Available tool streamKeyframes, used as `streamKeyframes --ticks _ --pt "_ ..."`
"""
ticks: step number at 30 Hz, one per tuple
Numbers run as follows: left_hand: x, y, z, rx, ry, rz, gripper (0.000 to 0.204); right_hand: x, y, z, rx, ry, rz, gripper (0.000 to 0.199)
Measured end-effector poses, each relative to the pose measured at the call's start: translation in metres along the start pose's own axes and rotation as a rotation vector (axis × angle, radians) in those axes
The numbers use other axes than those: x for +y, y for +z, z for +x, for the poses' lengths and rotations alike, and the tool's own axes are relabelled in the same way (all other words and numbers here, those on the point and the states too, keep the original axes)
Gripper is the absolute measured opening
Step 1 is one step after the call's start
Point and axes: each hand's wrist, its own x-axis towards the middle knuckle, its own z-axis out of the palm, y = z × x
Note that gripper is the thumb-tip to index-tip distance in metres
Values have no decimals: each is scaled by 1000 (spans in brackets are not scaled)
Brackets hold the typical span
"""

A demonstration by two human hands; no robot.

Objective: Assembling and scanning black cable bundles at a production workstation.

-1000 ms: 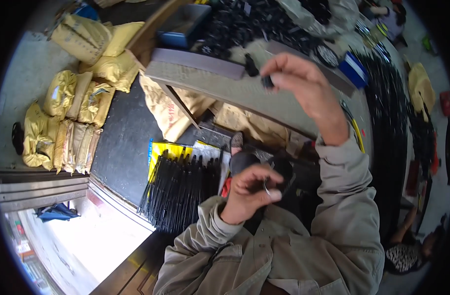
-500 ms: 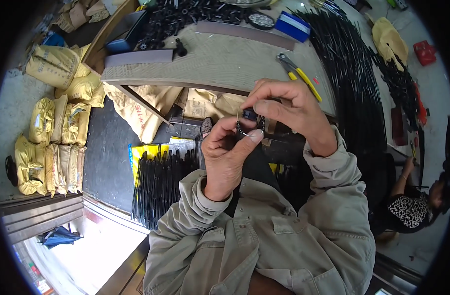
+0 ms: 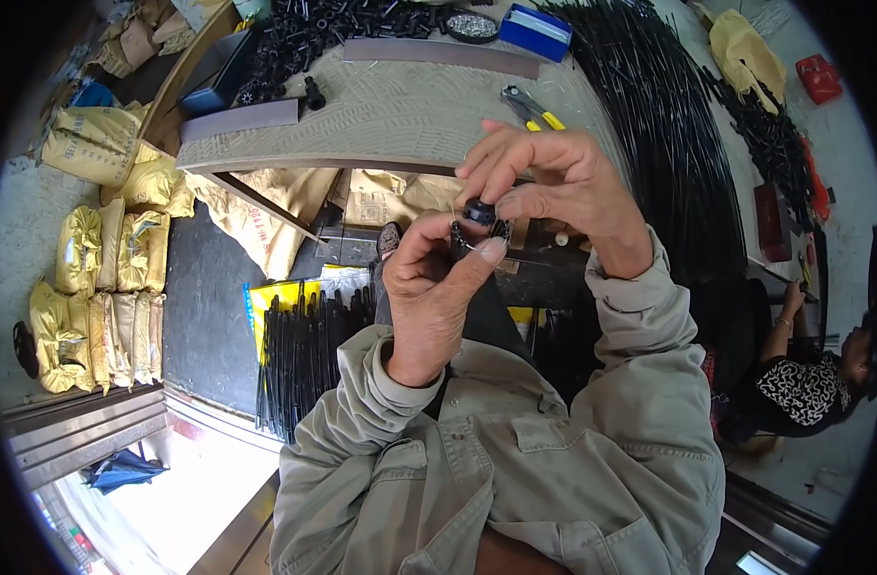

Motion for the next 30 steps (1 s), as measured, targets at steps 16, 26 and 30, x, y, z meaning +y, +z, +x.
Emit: streamKeyframes --ticks 16,26,30 --pt "-4 -13 4 27 91 -115 25 -16 34 5 201 -247 -739 27" --pt "2 -29 6 -75 -37 -225 25 -6 36 7 243 -291 -706 27" --pt "1 -33 7 -51 -25 -191 26 0 38 7 281 -375 -714 24"
